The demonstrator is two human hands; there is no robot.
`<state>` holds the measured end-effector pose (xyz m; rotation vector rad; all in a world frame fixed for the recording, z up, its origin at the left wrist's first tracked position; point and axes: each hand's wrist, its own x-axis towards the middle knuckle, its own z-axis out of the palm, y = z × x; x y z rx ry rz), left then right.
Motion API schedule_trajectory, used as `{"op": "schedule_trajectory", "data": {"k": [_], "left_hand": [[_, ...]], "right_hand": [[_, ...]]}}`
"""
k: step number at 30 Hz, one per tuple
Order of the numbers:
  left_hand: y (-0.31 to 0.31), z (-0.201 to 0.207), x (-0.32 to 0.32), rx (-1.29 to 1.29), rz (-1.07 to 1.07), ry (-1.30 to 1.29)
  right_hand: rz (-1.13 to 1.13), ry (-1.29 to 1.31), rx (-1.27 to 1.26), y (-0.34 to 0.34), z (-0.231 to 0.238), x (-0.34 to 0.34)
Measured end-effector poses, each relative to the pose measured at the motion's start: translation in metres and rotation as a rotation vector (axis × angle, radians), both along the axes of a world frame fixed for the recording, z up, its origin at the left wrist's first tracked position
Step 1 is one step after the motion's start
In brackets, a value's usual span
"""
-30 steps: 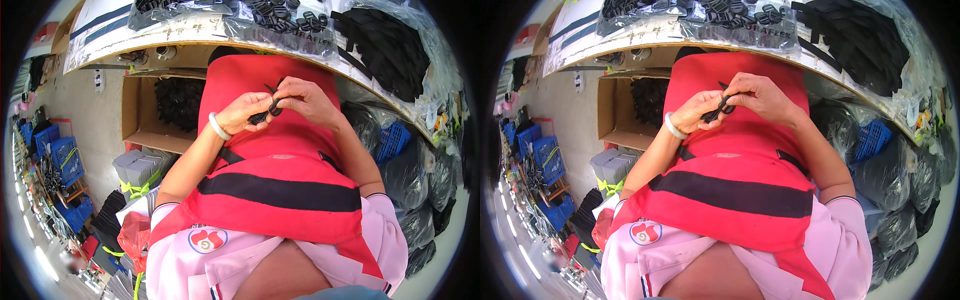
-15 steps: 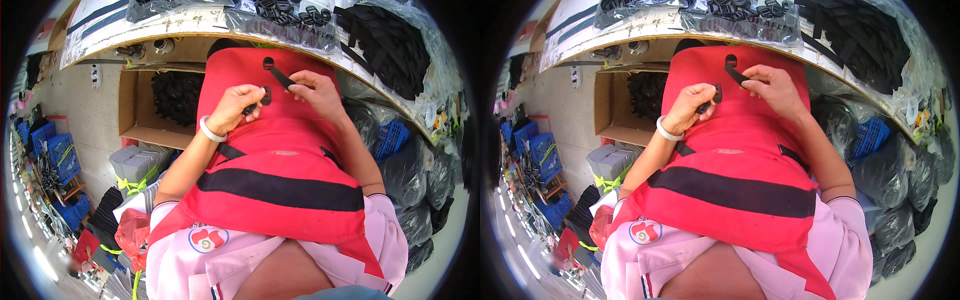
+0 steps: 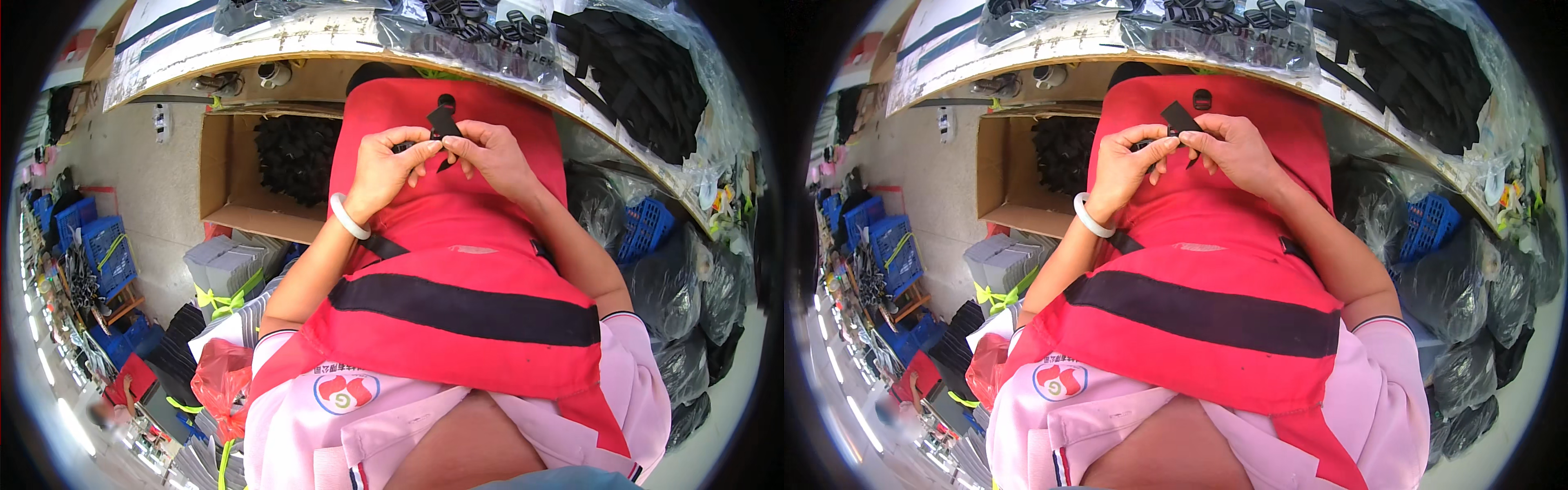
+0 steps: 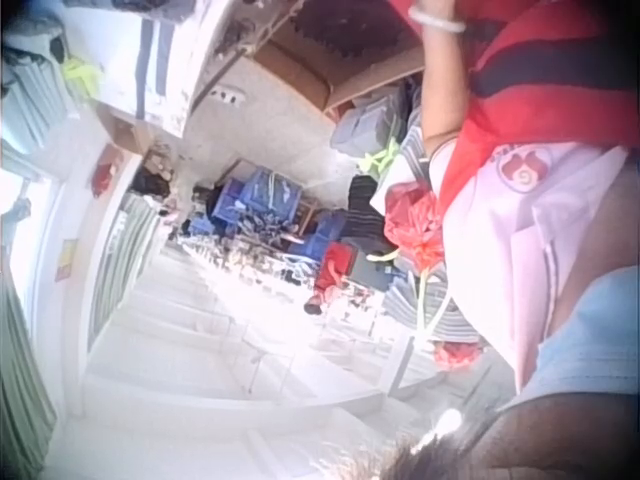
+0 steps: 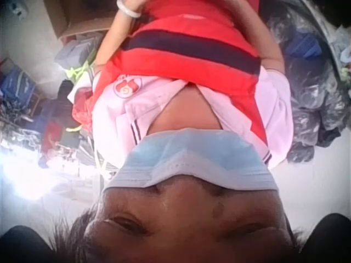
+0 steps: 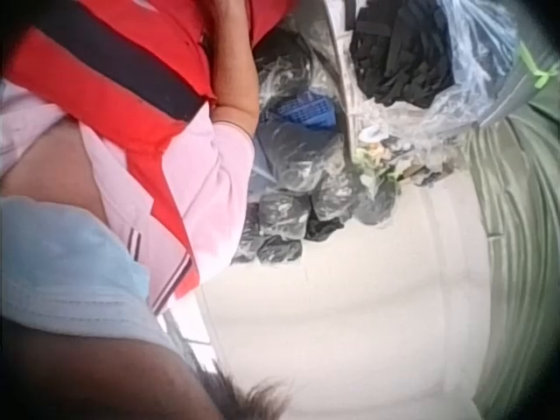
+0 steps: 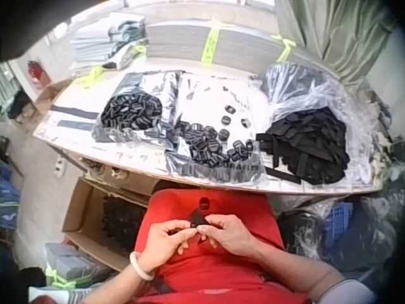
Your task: Manually threading plastic buckles onto black nylon straps at a workbench.
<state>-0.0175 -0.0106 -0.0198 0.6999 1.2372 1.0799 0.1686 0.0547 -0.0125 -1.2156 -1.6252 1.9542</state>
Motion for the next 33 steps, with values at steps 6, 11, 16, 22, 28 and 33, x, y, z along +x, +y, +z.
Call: {"op": "schedule_trajectory", "data": {"k": [6, 11, 16, 22, 28, 33], "left_hand": [[0.001, -0.001, -0.002, -0.01, -0.004, 0.012], [0.002, 0.001, 0.0, 0.025, 0.082, -0.029], [0.001, 0.0, 0.002, 0.073, 0.073, 0.045], [-0.001, -0.015, 0.013, 0.314, 0.233, 0.317], [0.007, -0.016, 0.005, 0.639, 0.232, 0.589], [-0.002, -0.013, -0.005, 0.628, 0.197, 0.587]], "right_hand": [[-0.176, 0.129, -0.072, 0.008, 0.02, 0.003], [-0.11, 0.098, -0.262, -0.004, 0.031, 0.002], [-0.299, 0.181, -0.397, -0.009, 0.025, 0.003], [-0.356, 0.293, -0.481, -0.012, 0.027, -0.013], [-0.302, 0.138, -0.372, -0.008, 0.02, -0.009], [-0.312, 0.347, -0.564, 0.0, -0.003, -0.001]]}}
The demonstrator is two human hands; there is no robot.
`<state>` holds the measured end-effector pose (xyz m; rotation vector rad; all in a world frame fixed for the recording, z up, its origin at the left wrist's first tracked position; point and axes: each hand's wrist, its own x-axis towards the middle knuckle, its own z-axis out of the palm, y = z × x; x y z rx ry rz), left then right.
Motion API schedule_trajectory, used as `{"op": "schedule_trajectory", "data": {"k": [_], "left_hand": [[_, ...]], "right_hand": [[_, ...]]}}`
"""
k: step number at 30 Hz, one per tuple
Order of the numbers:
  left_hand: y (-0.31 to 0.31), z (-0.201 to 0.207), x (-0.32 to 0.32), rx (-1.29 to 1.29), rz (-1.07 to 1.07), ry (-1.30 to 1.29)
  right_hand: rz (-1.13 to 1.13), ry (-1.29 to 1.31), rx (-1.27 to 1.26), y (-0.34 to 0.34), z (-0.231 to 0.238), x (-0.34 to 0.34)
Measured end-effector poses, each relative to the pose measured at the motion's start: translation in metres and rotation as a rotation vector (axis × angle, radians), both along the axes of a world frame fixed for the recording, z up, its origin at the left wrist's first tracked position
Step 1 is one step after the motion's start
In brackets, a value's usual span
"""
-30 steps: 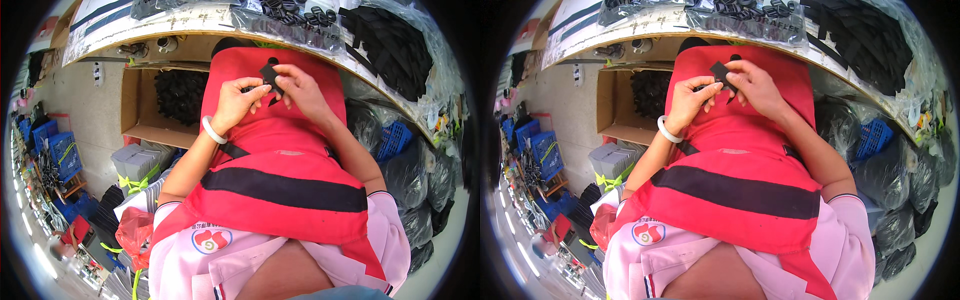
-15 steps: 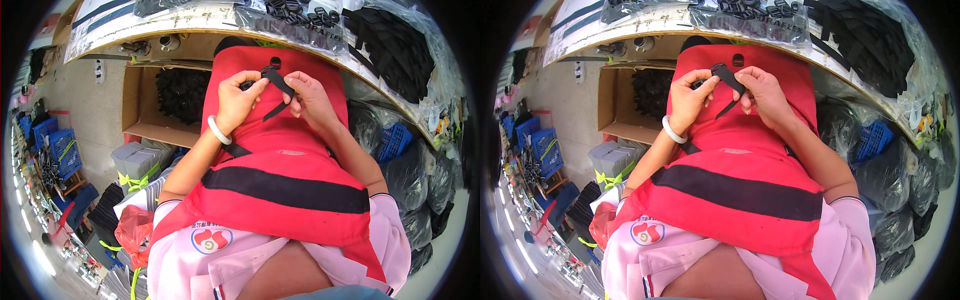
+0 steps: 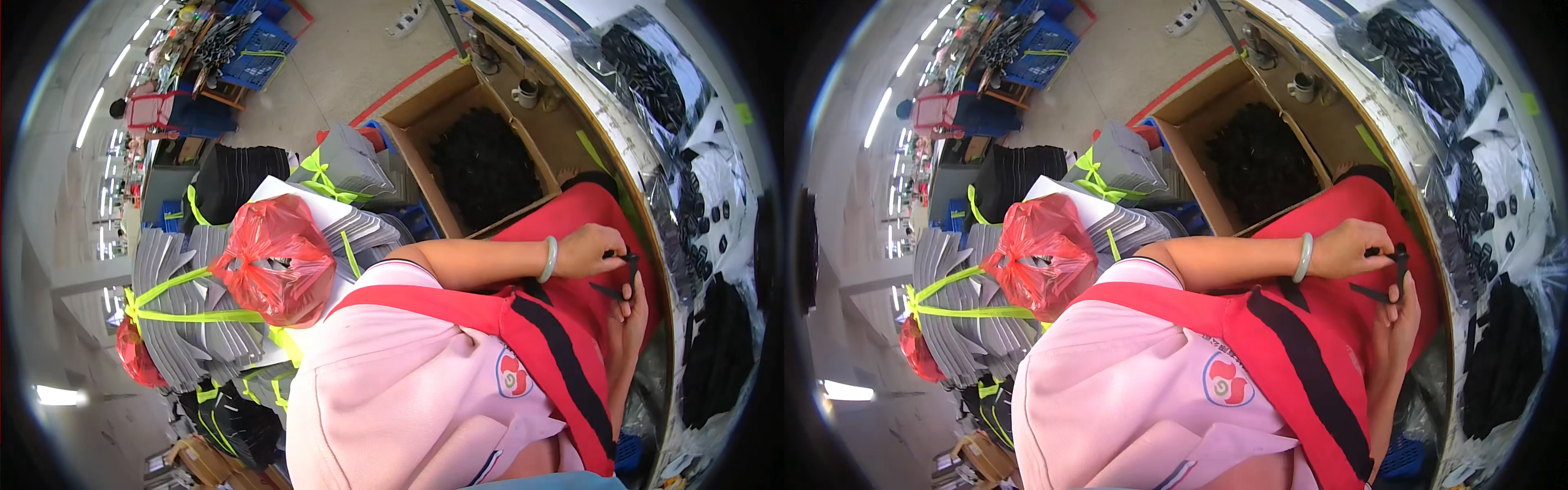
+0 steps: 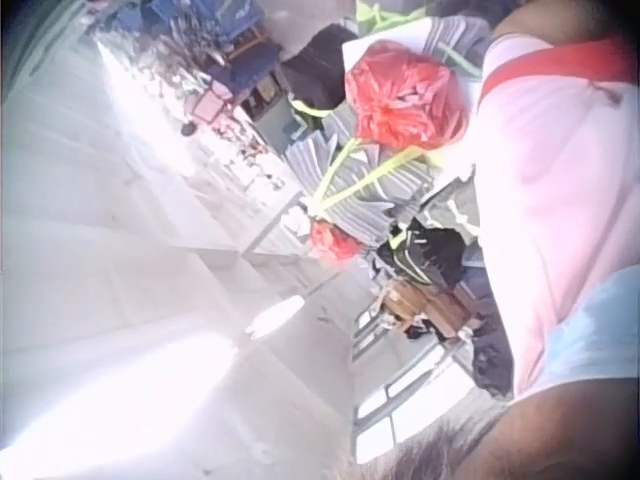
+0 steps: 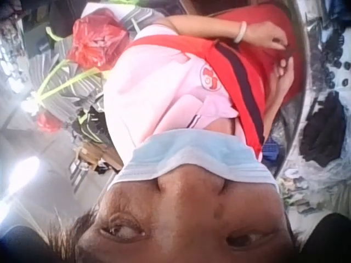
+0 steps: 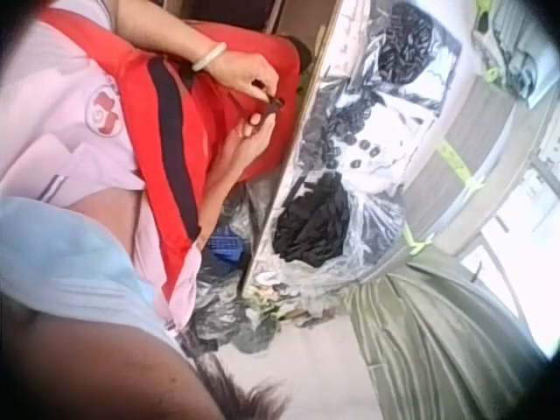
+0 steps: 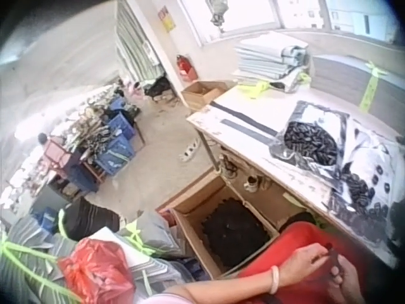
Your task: Manually threading plastic buckles onto black nylon straps at a workbench.
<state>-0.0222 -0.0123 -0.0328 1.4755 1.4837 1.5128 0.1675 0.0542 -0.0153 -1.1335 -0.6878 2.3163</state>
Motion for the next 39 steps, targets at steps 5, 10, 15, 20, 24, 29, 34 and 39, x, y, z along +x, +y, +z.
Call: {"op": "schedule_trajectory", "data": {"k": [5, 10, 15, 20, 24, 29, 34, 39], "left_hand": [[-0.007, 0.007, -0.007, 0.055, -0.091, 0.193], [-0.01, 0.015, -0.024, 0.039, -0.115, 0.017], [-0.004, 0.035, -0.016, -0.602, -0.152, -0.815], [-0.005, 0.034, -0.007, -0.541, -0.107, -0.731], [-0.002, 0.034, -0.002, -0.405, -0.038, -0.689], [-0.002, 0.032, -0.001, -0.335, -0.035, -0.558], [-0.004, 0.03, 0.0, -0.273, -0.074, -0.51], [-0.005, 0.03, -0.006, -0.351, -0.165, -0.684]], "right_hand": [[0.054, -0.173, 0.289, -0.013, 0.021, -0.025], [0.233, -0.27, 0.39, -0.002, 0.035, -0.032], [0.092, -0.246, 0.597, -0.013, 0.023, -0.031], [-0.021, -0.286, 1.071, -0.018, 0.045, -0.026], [0.317, -0.413, 0.685, -0.006, 0.055, -0.019], [0.342, -0.437, 0.555, -0.006, 0.045, -0.015], [0.221, -0.354, 0.461, -0.007, 0.042, -0.024], [0.111, -0.252, 0.519, -0.008, 0.028, -0.02]]}}
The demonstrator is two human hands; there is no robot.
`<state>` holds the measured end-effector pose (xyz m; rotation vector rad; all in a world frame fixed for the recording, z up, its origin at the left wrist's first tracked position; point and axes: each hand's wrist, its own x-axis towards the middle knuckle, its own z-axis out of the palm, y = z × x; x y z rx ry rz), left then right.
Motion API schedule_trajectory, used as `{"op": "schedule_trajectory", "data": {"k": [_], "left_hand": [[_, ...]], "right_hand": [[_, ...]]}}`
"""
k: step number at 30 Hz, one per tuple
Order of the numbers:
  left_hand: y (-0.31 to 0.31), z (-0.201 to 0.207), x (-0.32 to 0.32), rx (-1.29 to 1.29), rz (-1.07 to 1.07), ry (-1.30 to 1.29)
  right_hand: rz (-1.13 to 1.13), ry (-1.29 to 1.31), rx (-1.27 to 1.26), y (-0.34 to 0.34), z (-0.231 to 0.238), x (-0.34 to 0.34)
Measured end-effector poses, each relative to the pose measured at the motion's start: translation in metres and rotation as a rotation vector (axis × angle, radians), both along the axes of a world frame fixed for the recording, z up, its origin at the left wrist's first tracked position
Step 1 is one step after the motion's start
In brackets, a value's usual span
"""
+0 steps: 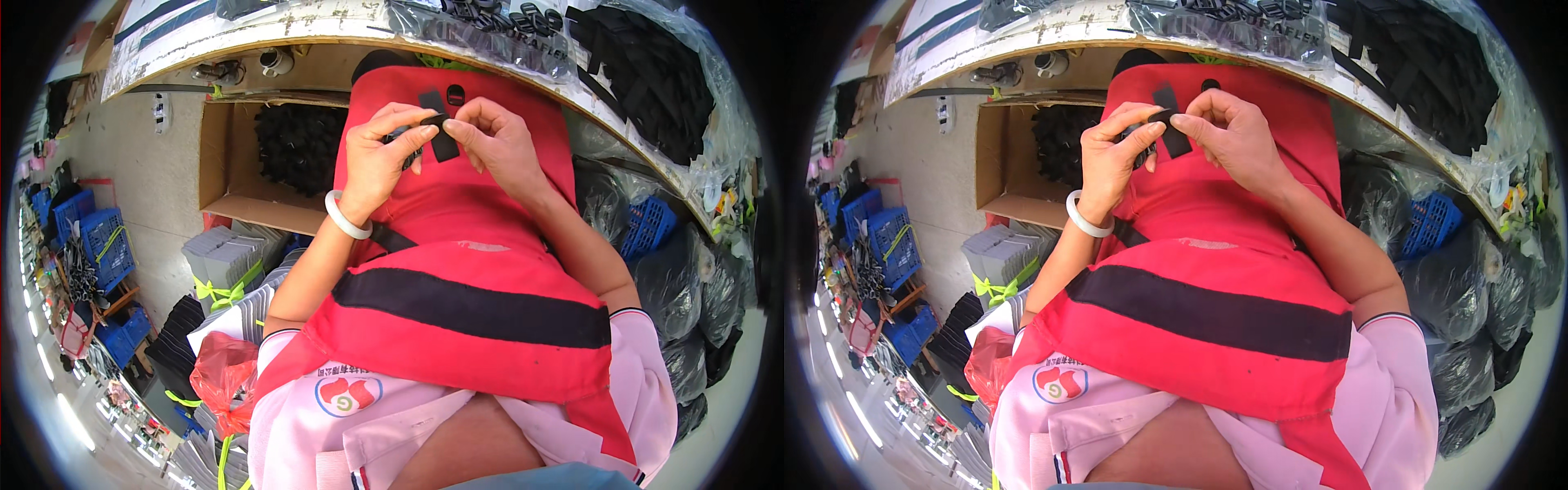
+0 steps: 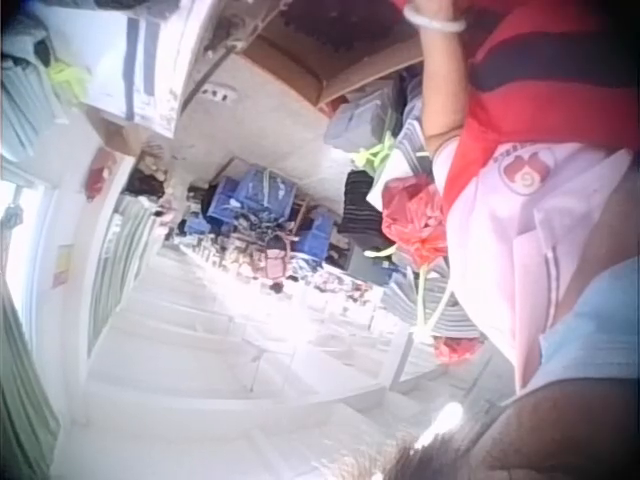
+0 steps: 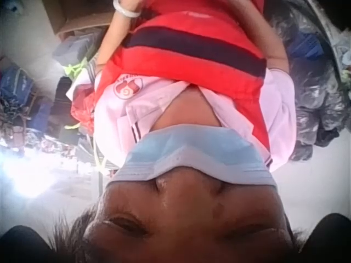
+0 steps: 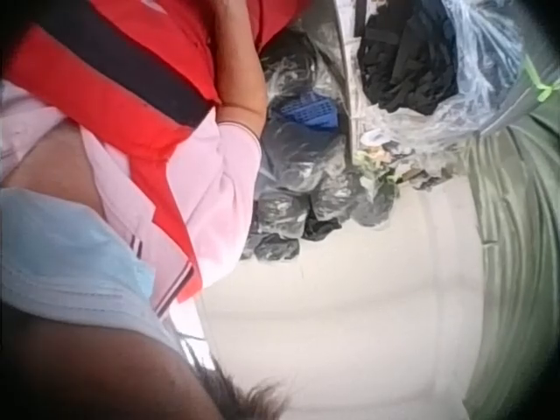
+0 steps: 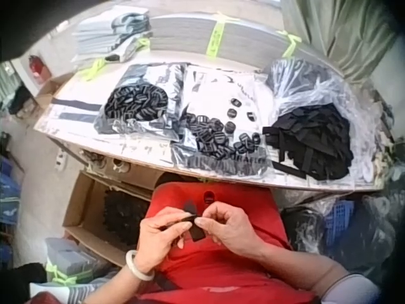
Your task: Manually threading plastic buckles onto black nylon straps at a workbench.
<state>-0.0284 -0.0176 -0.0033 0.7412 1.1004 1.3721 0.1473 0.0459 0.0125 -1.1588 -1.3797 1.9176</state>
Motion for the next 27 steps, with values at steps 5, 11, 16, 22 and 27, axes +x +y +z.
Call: {"op": "schedule_trajectory", "data": {"k": [5, 11, 16, 22, 27], "left_hand": [[-0.008, 0.003, -0.001, 0.158, -0.049, 0.243], [-0.015, 0.009, -0.004, 0.177, -0.103, 0.273], [-0.02, 0.016, -0.003, 0.175, -0.108, 0.277], [-0.022, 0.016, -0.004, 0.237, -0.101, 0.352], [-0.024, 0.014, -0.003, 0.27, -0.116, 0.43]], "right_hand": [[0.096, 0.051, -0.095, 0.013, 0.008, 0.009], [0.302, -0.093, -0.005, 0.016, 0.017, 0.015], [0.163, -0.128, 0.086, 0.015, 0.016, 0.01], [0.143, -0.06, 0.065, 0.014, 0.003, 0.01], [0.185, 0.021, -0.099, 0.015, 0.005, 0.012]]}}
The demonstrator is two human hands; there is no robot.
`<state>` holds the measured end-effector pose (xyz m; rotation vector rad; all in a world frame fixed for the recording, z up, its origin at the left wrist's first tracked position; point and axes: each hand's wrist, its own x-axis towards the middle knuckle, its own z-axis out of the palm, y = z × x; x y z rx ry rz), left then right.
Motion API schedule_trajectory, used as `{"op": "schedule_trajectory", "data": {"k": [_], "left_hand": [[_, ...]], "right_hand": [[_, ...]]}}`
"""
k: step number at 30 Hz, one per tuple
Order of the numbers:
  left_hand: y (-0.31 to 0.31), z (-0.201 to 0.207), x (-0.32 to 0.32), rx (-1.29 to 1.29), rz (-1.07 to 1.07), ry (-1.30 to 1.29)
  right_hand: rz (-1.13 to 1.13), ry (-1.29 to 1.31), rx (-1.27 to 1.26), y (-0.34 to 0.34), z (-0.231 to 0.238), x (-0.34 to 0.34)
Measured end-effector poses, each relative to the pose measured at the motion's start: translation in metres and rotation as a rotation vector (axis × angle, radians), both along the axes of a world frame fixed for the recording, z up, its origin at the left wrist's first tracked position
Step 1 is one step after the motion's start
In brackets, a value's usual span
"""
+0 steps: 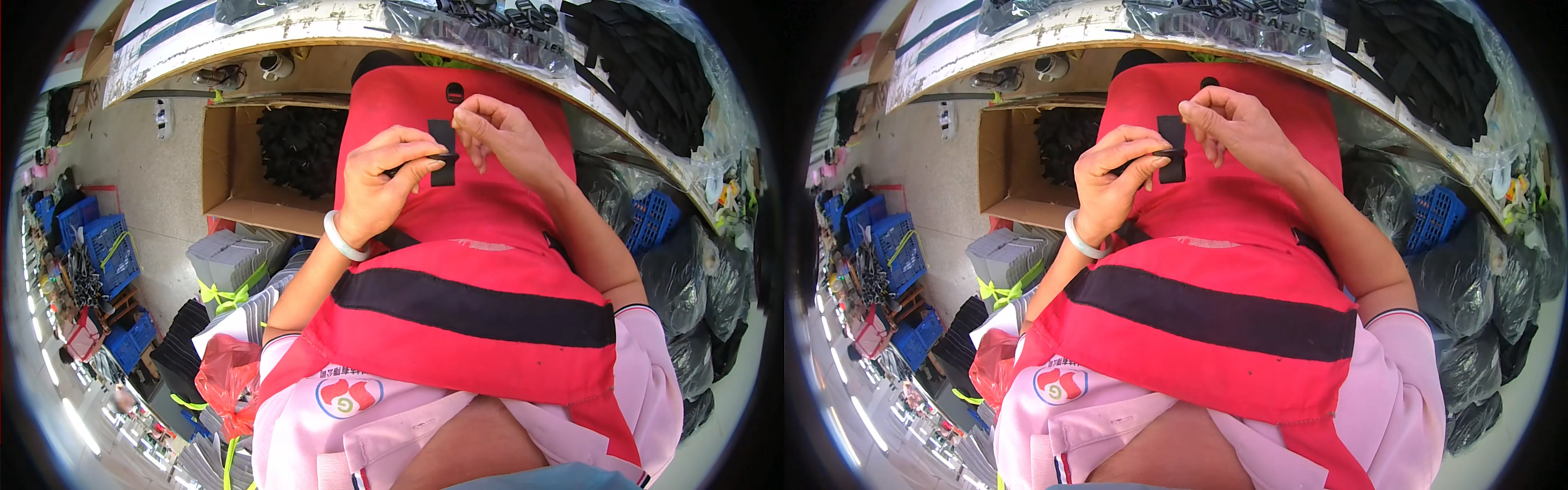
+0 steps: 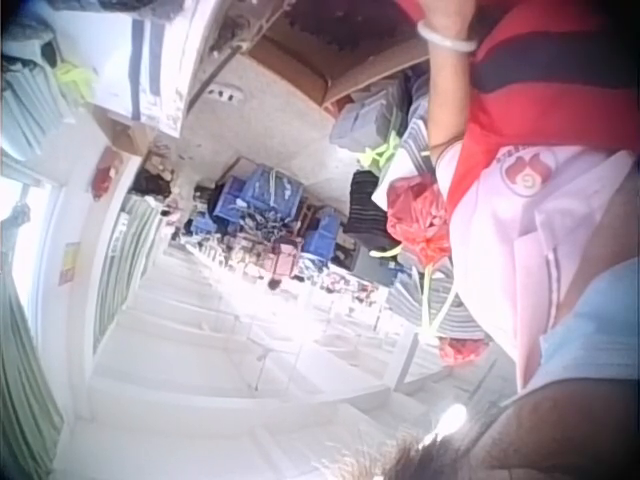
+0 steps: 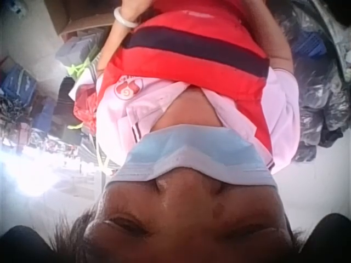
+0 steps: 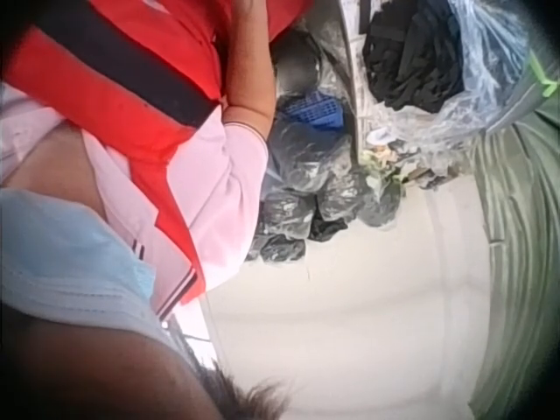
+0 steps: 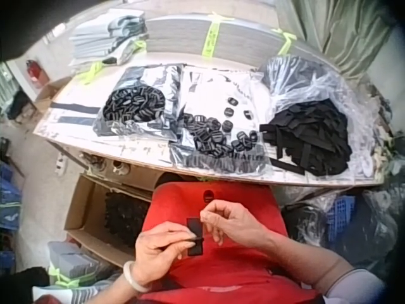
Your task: Manually threading plastic buckles onto black nylon straps at a workbench.
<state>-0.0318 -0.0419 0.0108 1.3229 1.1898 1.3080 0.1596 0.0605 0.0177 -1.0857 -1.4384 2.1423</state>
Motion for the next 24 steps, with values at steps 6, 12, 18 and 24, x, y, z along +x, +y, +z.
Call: {"op": "schedule_trajectory", "data": {"k": [6, 12, 18, 24], "left_hand": [[-0.005, 0.002, 0.0, -0.083, -0.041, -0.015], [-0.017, -0.001, -0.003, -0.157, -0.041, -0.093], [-0.019, -0.001, -0.006, -0.136, -0.022, -0.081], [-0.022, 0.003, -0.006, -0.158, -0.061, -0.091]], "right_hand": [[0.158, 0.019, -0.145, -0.004, 0.001, -0.003], [0.118, 0.092, -0.329, -0.015, -0.021, -0.007], [0.027, 0.104, -0.133, -0.013, -0.011, -0.015], [0.15, 0.056, -0.325, -0.016, -0.022, -0.013]]}}
